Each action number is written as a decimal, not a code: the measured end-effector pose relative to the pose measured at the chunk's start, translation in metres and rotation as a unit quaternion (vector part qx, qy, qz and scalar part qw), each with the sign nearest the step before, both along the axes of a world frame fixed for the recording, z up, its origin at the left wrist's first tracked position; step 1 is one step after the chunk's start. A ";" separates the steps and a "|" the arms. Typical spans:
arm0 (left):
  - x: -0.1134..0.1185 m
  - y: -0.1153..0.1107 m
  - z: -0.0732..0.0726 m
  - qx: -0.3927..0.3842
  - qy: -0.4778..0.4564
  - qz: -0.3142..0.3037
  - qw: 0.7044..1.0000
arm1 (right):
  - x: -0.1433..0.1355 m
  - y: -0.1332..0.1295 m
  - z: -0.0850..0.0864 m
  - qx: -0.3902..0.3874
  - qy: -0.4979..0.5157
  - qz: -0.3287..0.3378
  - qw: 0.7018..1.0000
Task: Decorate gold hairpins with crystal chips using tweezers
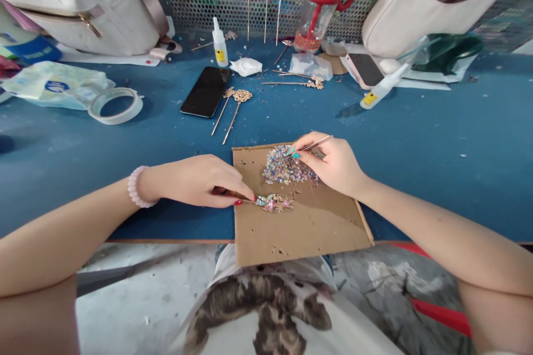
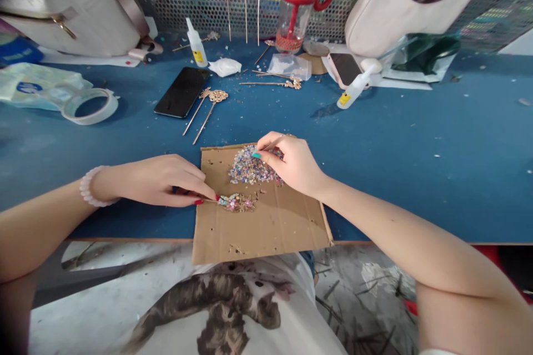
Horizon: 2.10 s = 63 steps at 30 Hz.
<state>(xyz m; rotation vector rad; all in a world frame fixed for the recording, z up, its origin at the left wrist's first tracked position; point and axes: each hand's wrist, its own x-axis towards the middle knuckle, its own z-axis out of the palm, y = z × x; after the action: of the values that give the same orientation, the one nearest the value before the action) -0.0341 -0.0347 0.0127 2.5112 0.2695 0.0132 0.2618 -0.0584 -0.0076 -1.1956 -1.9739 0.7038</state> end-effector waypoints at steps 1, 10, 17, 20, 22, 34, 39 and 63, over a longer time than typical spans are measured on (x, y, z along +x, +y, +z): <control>0.000 0.000 0.000 0.000 -0.003 -0.001 1.000 | 0.000 0.000 0.000 0.000 0.000 -0.001 1.000; 0.001 -0.001 0.003 -0.013 0.010 0.006 1.000 | 0.001 -0.002 0.000 0.004 -0.001 -0.002 1.000; 0.000 -0.001 0.003 -0.015 0.007 0.008 1.000 | 0.009 0.002 0.004 0.020 -0.001 -0.057 0.998; 0.000 -0.001 0.002 -0.009 0.008 0.004 1.000 | 0.014 0.004 0.004 0.032 0.019 -0.075 0.997; 0.000 -0.001 0.003 -0.008 0.012 0.002 1.000 | 0.015 0.005 0.004 0.032 0.020 -0.074 0.997; -0.001 -0.001 0.004 -0.033 0.023 0.008 0.999 | 0.000 0.006 0.005 0.030 -0.021 -0.022 0.999; -0.001 -0.002 0.004 -0.047 0.017 0.009 0.999 | 0.002 0.008 0.002 0.032 -0.017 -0.047 0.998; -0.003 0.000 0.003 -0.035 0.020 0.004 0.999 | 0.014 0.007 0.000 0.042 -0.040 -0.062 0.996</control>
<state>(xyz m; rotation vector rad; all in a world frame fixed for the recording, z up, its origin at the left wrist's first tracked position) -0.0372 -0.0352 0.0158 2.4424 0.2906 -0.0442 0.2756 -0.0514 -0.0075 -1.3003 -1.9538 0.5111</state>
